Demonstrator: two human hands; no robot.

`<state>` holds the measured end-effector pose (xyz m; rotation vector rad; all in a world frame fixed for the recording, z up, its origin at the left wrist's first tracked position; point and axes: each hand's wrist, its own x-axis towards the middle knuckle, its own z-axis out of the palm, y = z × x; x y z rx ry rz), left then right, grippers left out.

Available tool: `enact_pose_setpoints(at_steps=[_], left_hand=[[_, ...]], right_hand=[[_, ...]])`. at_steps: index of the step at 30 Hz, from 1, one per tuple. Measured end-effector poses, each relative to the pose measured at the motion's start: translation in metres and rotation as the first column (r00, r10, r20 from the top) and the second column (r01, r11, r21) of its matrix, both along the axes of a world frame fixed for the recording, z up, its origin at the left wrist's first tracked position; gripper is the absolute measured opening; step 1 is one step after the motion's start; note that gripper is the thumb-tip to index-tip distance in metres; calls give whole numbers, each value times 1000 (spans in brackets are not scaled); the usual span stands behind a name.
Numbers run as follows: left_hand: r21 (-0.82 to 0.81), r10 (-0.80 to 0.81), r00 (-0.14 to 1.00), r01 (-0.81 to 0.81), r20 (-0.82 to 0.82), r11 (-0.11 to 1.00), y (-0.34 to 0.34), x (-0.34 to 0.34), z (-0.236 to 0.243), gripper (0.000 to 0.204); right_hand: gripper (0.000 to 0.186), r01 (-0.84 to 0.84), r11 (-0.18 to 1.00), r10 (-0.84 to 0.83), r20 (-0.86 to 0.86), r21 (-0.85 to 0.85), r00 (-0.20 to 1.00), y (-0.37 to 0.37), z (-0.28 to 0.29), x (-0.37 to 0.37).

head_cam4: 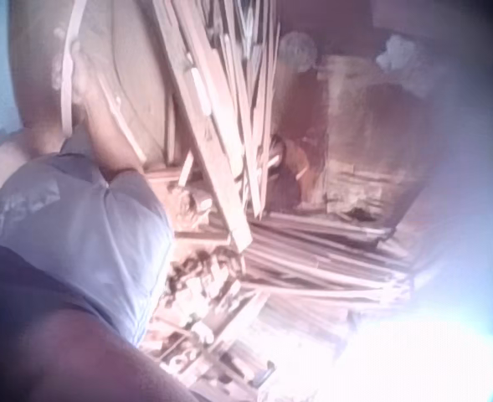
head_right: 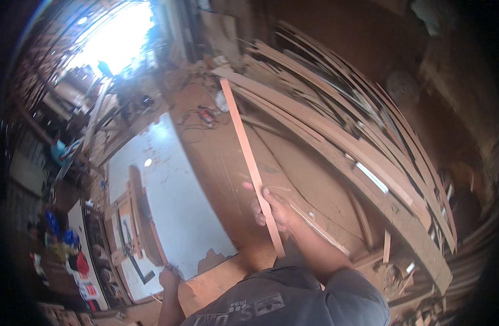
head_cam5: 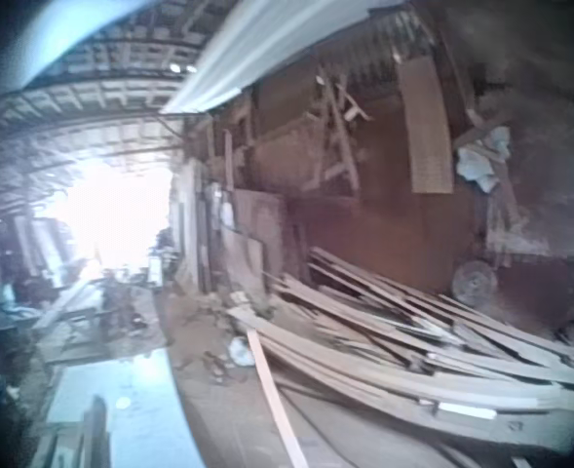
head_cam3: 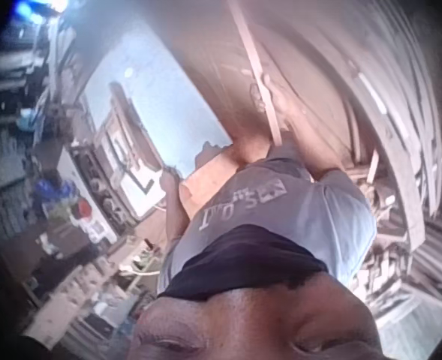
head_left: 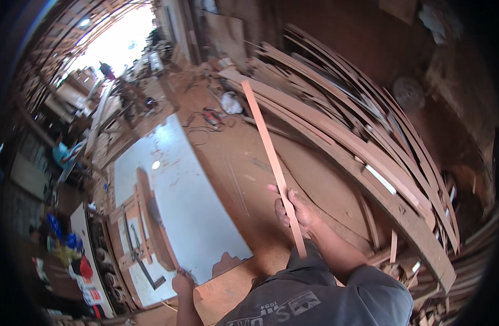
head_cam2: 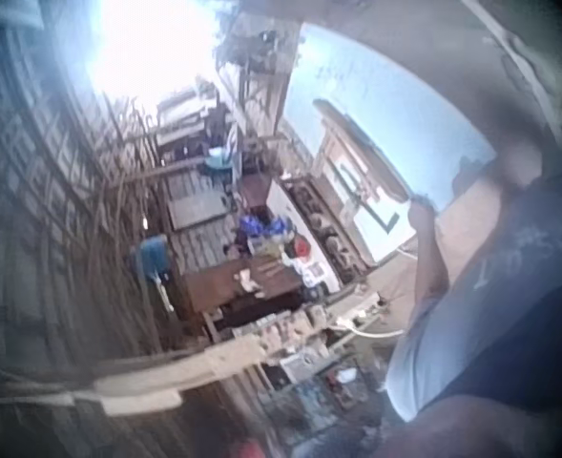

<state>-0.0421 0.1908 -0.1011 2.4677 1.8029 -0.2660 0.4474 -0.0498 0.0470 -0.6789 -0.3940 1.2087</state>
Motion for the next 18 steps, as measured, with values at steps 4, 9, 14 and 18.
enact_pose_setpoints(at_steps=[4,9,14,18], left_hand=[[61,-8,999,5,44,998,0,1,-3,29],[163,-241,969,247,-55,955,-4,-14,-25,20],[237,-88,991,61,103,970,-13,-11,-26,52],[293,-87,982,34,169,955,-11,-3,-22,53]], right_hand=[[62,-80,994,81,17,-80,997,24,17,-48],[58,-182,972,183,-6,-149,983,46,12,-109],[49,-297,832,465,298,-469,833,76,0,-181],[46,-345,761,581,341,-549,739,101,-13,-229]])
